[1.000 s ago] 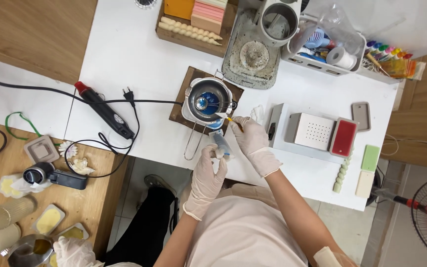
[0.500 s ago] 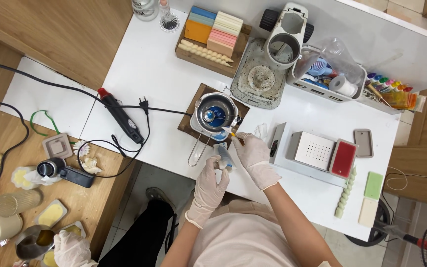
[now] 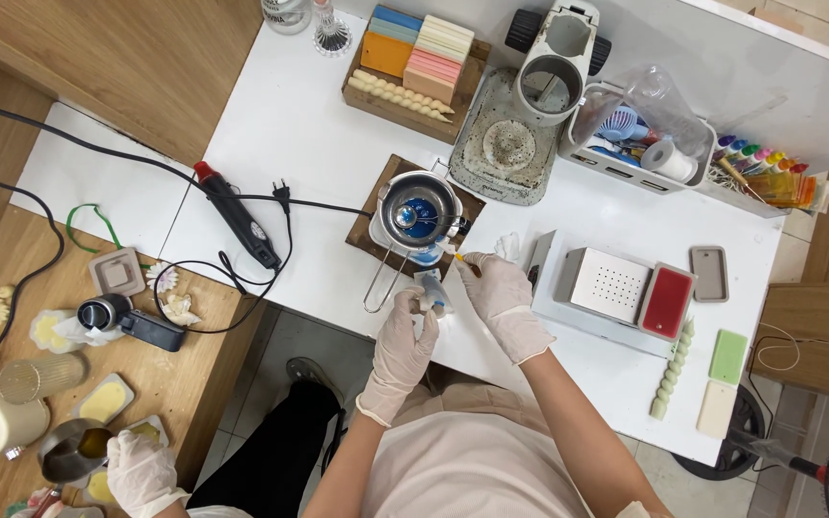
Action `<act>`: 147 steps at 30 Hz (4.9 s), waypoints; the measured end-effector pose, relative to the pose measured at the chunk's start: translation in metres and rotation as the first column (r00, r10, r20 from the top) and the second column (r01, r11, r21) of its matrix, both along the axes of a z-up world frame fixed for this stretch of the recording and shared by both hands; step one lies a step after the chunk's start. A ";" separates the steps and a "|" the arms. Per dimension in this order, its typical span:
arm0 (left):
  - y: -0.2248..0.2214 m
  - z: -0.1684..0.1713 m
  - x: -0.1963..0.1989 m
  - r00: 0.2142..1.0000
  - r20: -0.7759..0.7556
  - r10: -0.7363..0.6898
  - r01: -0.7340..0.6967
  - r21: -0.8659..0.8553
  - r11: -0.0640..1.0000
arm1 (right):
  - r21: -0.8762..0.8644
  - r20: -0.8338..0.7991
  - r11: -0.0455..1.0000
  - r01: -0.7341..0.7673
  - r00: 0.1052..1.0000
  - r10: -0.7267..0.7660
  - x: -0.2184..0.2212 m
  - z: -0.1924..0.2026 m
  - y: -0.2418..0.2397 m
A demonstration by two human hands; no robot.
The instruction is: Measuring fragrance or dye with a syringe and mixing it into a container of melted wax.
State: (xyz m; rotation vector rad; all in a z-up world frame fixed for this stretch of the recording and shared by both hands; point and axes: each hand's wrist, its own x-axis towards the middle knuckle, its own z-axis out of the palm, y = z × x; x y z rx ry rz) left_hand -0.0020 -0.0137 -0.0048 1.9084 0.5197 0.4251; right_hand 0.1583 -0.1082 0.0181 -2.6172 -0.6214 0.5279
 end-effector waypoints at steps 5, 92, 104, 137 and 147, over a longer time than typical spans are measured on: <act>0.001 -0.001 0.003 1.000 -0.021 -0.007 0.007 -0.025 1.000 | 0.017 0.039 1.000 -0.004 0.999 0.004 0.001 -0.009 -0.009; 0.025 0.001 0.030 0.999 -0.035 -0.036 0.030 -0.170 0.985 | -0.433 0.546 0.217 -0.875 -0.063 0.835 0.088 0.076 0.035; 0.029 -0.006 0.031 0.999 -0.037 -0.018 0.012 -0.155 0.988 | -0.391 0.497 0.276 -0.878 0.051 0.866 0.088 0.067 0.025; 0.019 0.000 0.020 1.000 -0.012 -0.027 0.024 -0.190 0.982 | 0.156 -0.068 0.986 -0.057 0.995 0.068 0.010 -0.023 0.013; 0.020 0.001 0.019 0.999 -0.007 -0.035 0.032 -0.203 0.979 | 0.269 0.095 0.955 -0.121 0.991 0.099 0.007 -0.041 0.005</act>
